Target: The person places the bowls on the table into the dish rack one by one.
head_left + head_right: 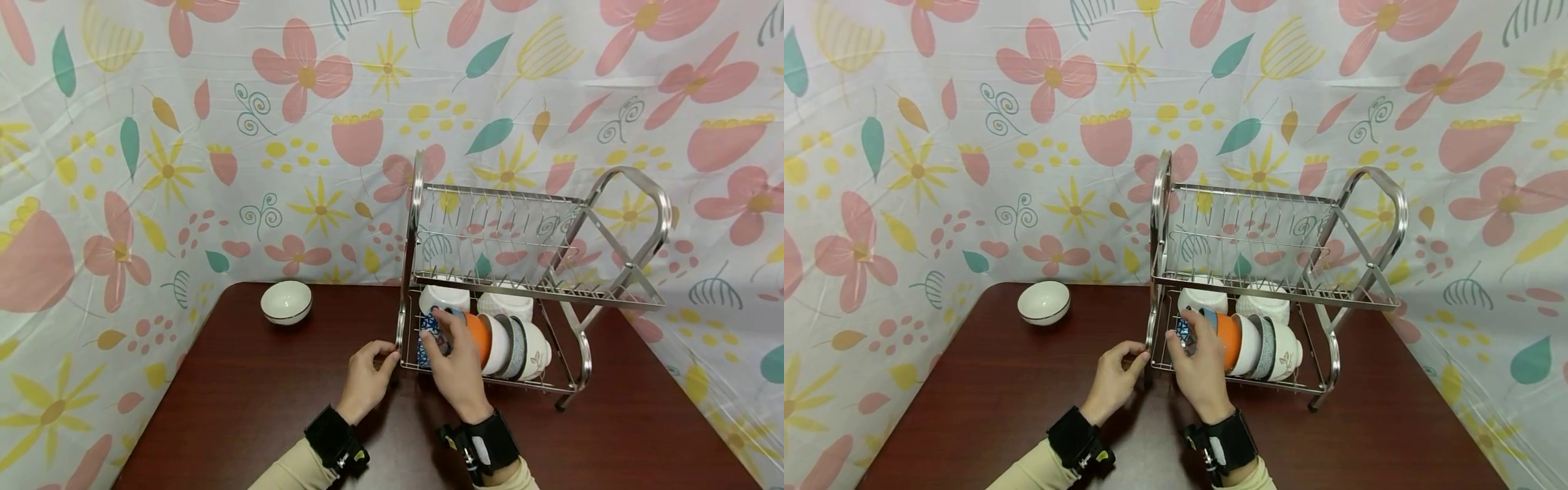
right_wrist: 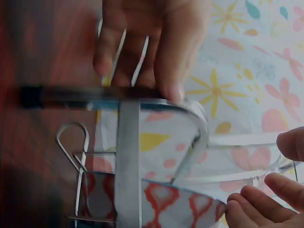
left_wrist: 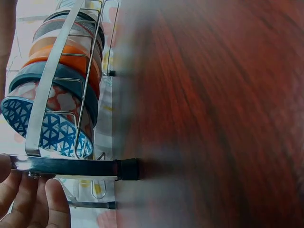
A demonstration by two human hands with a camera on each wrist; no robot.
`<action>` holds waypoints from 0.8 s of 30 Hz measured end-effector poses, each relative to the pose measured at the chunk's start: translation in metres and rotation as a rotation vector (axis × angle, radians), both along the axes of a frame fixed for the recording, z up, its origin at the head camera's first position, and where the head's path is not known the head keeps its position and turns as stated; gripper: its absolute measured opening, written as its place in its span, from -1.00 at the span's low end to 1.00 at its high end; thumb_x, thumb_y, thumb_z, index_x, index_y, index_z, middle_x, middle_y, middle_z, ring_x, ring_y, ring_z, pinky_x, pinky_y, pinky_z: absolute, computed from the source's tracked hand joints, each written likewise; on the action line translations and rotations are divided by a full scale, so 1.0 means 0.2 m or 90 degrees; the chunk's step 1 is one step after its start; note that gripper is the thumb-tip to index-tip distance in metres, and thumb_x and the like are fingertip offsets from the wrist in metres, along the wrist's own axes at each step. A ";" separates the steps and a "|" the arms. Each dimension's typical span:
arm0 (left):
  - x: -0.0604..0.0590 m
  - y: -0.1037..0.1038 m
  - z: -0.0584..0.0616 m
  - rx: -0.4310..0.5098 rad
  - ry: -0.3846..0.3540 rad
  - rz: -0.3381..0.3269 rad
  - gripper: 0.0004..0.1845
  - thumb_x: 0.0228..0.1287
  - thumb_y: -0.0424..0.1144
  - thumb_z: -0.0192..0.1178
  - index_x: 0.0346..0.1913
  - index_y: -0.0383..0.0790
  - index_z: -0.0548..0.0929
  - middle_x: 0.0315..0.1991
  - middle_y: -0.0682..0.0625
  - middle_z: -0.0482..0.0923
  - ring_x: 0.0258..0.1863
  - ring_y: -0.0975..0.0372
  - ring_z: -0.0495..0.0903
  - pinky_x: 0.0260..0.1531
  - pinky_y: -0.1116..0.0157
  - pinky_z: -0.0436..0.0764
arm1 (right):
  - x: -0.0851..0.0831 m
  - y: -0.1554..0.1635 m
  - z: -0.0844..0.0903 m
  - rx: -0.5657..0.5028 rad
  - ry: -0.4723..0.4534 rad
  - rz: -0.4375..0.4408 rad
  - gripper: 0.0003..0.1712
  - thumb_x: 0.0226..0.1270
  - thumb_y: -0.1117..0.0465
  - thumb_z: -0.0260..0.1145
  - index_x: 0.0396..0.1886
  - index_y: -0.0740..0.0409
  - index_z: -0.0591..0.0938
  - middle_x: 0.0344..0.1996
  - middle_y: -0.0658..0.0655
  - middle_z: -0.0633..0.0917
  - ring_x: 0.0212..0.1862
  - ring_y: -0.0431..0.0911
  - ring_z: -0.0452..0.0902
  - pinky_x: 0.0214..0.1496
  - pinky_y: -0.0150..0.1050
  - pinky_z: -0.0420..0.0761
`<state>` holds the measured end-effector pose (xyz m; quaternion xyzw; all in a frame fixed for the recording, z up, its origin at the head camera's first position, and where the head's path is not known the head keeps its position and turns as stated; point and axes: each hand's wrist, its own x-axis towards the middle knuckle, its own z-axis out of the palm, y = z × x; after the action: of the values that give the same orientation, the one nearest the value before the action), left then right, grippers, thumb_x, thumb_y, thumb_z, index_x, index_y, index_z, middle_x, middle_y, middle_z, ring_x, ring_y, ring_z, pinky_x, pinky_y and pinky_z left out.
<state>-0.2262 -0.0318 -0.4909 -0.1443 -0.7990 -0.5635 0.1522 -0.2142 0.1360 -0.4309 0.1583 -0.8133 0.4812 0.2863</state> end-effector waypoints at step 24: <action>0.03 -0.04 0.00 -0.024 -0.002 -0.021 -0.88 0.34 -0.29 0.20 -0.12 -0.12 0.67 -0.18 0.05 0.64 -0.24 0.24 0.63 -0.31 0.35 0.60 | -0.01 -0.18 -0.12 0.014 -0.142 0.071 -0.42 0.41 0.35 0.16 0.37 0.28 0.24 -0.03 0.20 0.57 0.04 0.00 0.58 -0.03 -0.17 0.59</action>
<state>-0.2201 -0.0392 -0.4907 -0.1593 -0.8073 -0.5510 0.1392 -0.2159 0.0998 -0.4555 0.1518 -0.8354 0.5019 0.1651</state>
